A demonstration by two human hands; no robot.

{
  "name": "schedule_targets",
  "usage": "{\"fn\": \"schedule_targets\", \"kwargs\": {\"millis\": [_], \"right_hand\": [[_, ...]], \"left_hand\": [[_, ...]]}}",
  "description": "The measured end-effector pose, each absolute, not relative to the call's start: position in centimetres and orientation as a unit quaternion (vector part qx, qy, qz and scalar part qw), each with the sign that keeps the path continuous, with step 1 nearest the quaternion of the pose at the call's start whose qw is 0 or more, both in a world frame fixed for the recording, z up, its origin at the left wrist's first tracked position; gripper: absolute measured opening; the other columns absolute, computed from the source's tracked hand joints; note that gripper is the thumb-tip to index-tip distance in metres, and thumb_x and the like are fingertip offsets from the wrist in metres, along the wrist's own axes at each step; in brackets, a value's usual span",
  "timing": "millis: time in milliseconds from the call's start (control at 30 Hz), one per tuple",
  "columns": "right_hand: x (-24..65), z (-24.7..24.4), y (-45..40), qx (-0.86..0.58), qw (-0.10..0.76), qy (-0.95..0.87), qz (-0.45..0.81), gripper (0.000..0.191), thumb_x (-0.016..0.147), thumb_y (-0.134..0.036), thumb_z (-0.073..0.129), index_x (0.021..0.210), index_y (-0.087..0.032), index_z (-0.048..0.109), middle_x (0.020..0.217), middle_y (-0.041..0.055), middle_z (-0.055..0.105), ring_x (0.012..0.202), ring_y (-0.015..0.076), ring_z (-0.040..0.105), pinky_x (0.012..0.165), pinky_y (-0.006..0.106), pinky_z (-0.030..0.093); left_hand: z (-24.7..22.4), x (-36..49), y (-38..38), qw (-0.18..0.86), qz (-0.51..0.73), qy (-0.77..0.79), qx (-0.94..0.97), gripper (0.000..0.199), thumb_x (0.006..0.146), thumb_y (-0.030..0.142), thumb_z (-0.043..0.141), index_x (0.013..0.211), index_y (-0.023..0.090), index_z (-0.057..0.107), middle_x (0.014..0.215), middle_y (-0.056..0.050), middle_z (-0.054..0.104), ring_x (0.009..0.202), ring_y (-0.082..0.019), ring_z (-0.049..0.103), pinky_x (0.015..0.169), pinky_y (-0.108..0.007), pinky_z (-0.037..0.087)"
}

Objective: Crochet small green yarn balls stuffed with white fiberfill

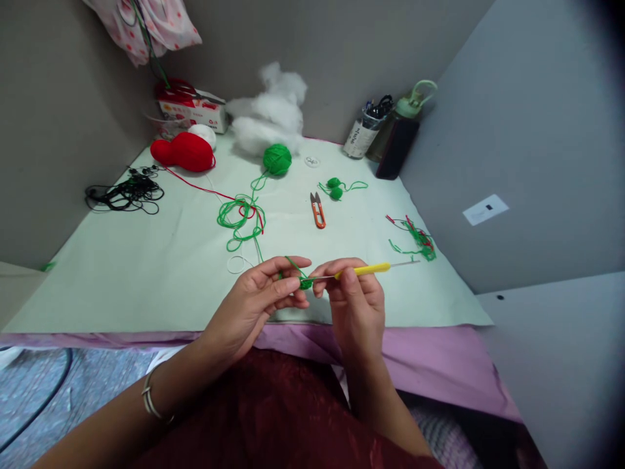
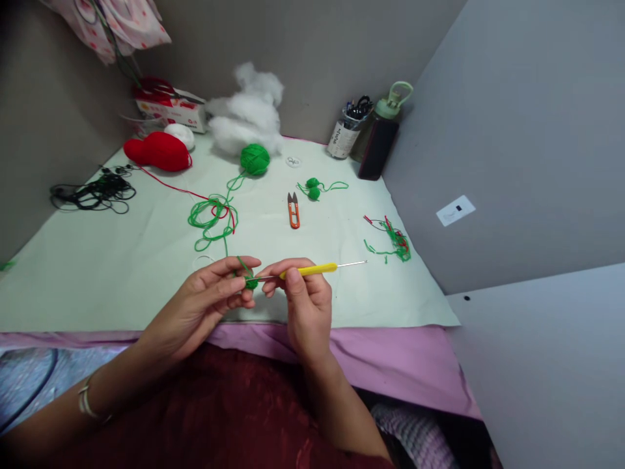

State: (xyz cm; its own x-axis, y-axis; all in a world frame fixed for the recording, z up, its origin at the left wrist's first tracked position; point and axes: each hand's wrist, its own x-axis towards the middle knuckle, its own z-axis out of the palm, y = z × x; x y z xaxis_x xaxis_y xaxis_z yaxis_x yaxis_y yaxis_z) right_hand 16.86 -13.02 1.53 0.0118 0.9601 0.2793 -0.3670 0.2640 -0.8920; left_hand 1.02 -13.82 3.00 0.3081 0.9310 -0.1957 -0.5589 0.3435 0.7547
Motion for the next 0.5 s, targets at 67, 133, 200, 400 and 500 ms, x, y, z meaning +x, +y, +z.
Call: {"fn": "schedule_targets", "kwargs": {"millis": [67,133,200,400,500], "right_hand": [[17.0,1.6,-13.3,-0.315,0.639,-0.496,0.496,0.021,0.104,-0.028,0.055,0.096,-0.023,0.074,0.09,0.0024,0.075,0.074,0.0126,0.068,0.069,0.028,0.056],[17.2,1.6,-13.6,-0.326,0.64,-0.529,0.452,0.021,0.104,-0.025,0.053,0.1,-0.024,0.074,0.093,0.0023,0.075,0.077,0.0133,0.068,0.071,0.029,0.056],[17.3,1.7,-13.9,-0.341,0.633,-0.571,0.396,0.022,0.105,-0.021,0.052,0.103,-0.024,0.073,0.095,0.0022,0.074,0.079,0.0135,0.068,0.073,0.031,0.056],[17.2,2.1,-14.4,-0.335,0.592,-0.701,0.213,0.025,0.101,-0.009,0.049,0.114,-0.02,0.068,0.1,0.0057,0.074,0.089,0.0169,0.07,0.076,0.034,0.057],[17.0,1.9,-14.4,-0.326,0.567,-0.746,0.121,0.025,0.1,-0.008,0.05,0.115,-0.019,0.066,0.099,0.0077,0.073,0.093,0.0193,0.07,0.077,0.036,0.059]], "left_hand": [[3.1,0.9,-13.9,0.747,0.494,0.329,0.298,0.018,0.087,0.023,0.078,0.105,0.025,0.081,0.091,0.001,0.07,0.073,-0.007,0.067,0.074,-0.018,0.056],[3.1,0.9,-13.9,0.733,0.498,0.341,0.315,0.019,0.088,0.024,0.078,0.106,0.026,0.081,0.092,0.001,0.069,0.073,-0.007,0.067,0.074,-0.018,0.056],[3.0,0.9,-13.9,0.708,0.508,0.354,0.34,0.019,0.088,0.025,0.078,0.106,0.026,0.081,0.091,0.002,0.067,0.073,-0.007,0.067,0.075,-0.018,0.055],[2.2,0.9,-13.9,0.64,0.538,0.378,0.397,0.022,0.088,0.025,0.079,0.109,0.029,0.079,0.086,0.004,0.064,0.074,-0.007,0.066,0.076,-0.018,0.054],[2.3,1.0,-14.0,0.63,0.545,0.384,0.399,0.032,0.085,0.023,0.081,0.117,0.03,0.077,0.084,0.004,0.063,0.074,-0.007,0.064,0.074,-0.017,0.055]]}}
